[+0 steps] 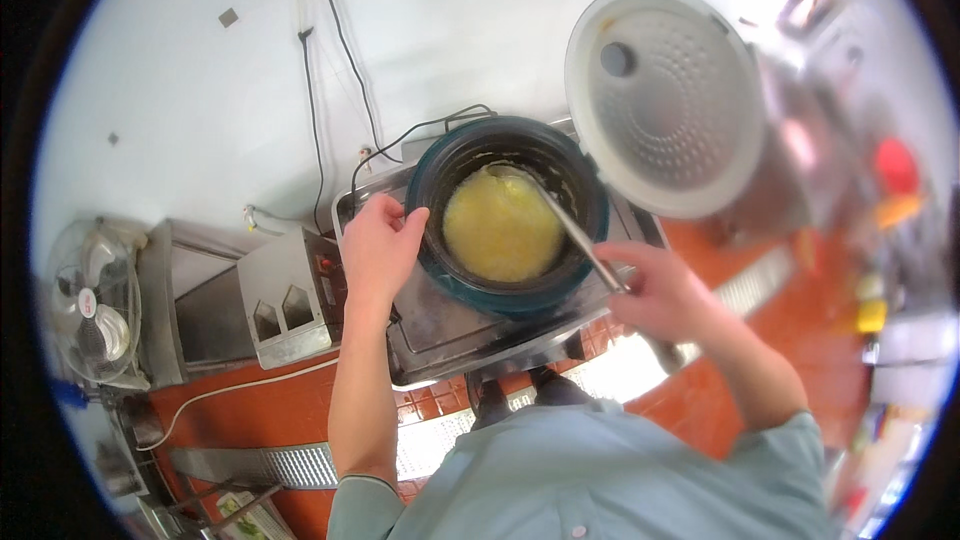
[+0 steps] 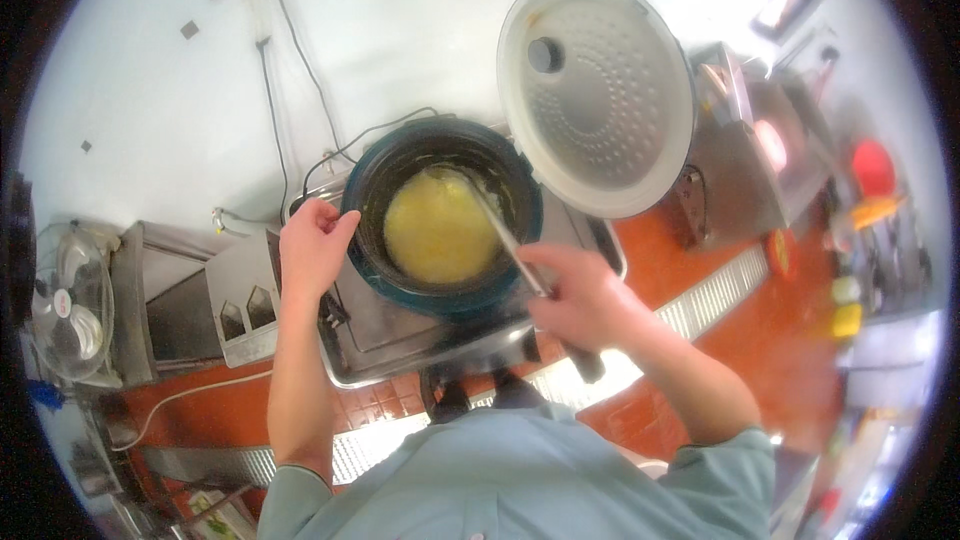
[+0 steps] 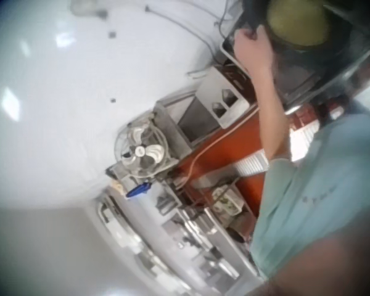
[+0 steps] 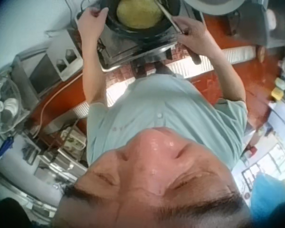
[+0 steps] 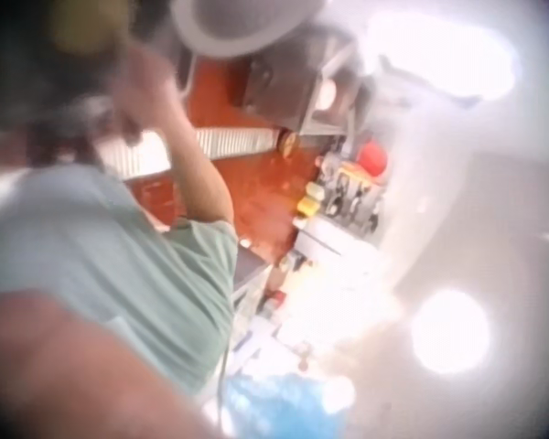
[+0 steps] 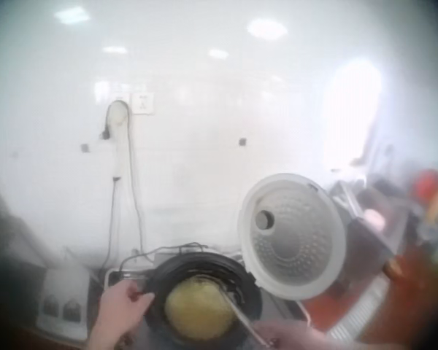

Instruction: The person stirs yellow soup in a pot using a ladle, carries the pot to a serving station, pours the soup into two metal bowls, and then carries the bowls to a dining table to serve two people.

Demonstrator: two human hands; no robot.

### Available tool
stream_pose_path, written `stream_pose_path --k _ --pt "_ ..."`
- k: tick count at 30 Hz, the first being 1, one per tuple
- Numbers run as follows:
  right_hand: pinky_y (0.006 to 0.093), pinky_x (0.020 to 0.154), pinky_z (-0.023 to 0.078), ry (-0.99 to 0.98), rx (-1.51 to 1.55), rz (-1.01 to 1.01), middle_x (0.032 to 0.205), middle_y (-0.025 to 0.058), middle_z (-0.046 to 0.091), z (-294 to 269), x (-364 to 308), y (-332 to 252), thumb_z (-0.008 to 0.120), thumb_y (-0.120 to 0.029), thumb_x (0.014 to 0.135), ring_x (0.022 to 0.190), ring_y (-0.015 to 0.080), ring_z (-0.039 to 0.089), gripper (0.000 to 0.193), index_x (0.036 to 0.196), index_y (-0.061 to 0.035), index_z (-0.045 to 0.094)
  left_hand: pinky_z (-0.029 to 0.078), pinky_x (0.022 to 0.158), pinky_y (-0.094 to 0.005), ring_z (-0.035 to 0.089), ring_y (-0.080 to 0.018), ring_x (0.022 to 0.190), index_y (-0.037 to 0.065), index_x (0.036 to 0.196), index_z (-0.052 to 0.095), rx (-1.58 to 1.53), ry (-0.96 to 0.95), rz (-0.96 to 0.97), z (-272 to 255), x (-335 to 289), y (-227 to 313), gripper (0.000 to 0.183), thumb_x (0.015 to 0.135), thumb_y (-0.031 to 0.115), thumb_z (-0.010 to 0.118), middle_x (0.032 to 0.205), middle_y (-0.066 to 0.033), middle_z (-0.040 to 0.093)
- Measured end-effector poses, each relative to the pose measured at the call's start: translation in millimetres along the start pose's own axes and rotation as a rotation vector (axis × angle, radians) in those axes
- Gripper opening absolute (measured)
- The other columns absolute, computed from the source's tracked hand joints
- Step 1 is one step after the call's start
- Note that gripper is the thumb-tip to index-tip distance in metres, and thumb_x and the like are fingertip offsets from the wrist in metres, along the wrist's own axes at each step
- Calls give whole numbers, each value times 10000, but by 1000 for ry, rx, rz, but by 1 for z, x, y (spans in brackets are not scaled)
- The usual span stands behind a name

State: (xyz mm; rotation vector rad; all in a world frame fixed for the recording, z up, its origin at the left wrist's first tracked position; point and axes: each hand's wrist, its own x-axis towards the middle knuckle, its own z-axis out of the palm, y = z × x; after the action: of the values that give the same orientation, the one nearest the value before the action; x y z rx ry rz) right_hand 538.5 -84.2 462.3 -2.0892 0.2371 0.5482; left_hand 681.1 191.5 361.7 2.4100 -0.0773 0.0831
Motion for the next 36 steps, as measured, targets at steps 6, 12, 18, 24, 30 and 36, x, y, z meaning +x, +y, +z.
stream_pose_path --k 6,12,18,24,30,36 --pt "359 773 543 -73 -76 -379 1040 159 659 -11 -10 11 590 31 731 953 263 654 436 1166 21 618 507 739 -417 653 -342 791 29 842 617 215 -76 47 0 17 25 304 769 293 748 774 -143 673" --pt "391 757 518 -39 -210 -382 953 178 651 -39 -31 23 607 40 704 874 303 634 432 1135 17 628 497 654 -406 625 -312 693 22 728 565 343 -59 90 8 24 27 252 723 214 729 690 -136 623" --pt "316 635 523 128 -96 -315 1034 171 663 -42 -28 46 640 32 723 700 229 632 428 1150 23 626 456 538 -336 544 -173 553 28 715 540 -32 -223 -78 4 35 28 155 742 129 655 620 -61 536" --pt "275 623 524 195 29 -355 1128 148 658 -38 -26 67 632 52 723 736 183 638 469 1191 20 619 381 535 -252 453 -61 579 26 727 557 -454 -245 -117 9 30 34 60 743 45 611 639 42 475" --pt "282 642 529 222 40 -457 1138 162 650 -29 -8 66 624 41 733 781 183 642 487 1219 36 601 329 537 -227 402 -36 594 28 728 539 -529 -170 -2 17 25 26 69 743 2 602 653 67 461" --pt "306 635 513 184 113 -262 1032 176 638 -26 -3 53 646 -5 727 748 201 632 496 1218 44 593 314 534 -218 388 -34 591 66 680 470 -734 -166 37 21 32 18 183 755 -44 596 651 76 433"
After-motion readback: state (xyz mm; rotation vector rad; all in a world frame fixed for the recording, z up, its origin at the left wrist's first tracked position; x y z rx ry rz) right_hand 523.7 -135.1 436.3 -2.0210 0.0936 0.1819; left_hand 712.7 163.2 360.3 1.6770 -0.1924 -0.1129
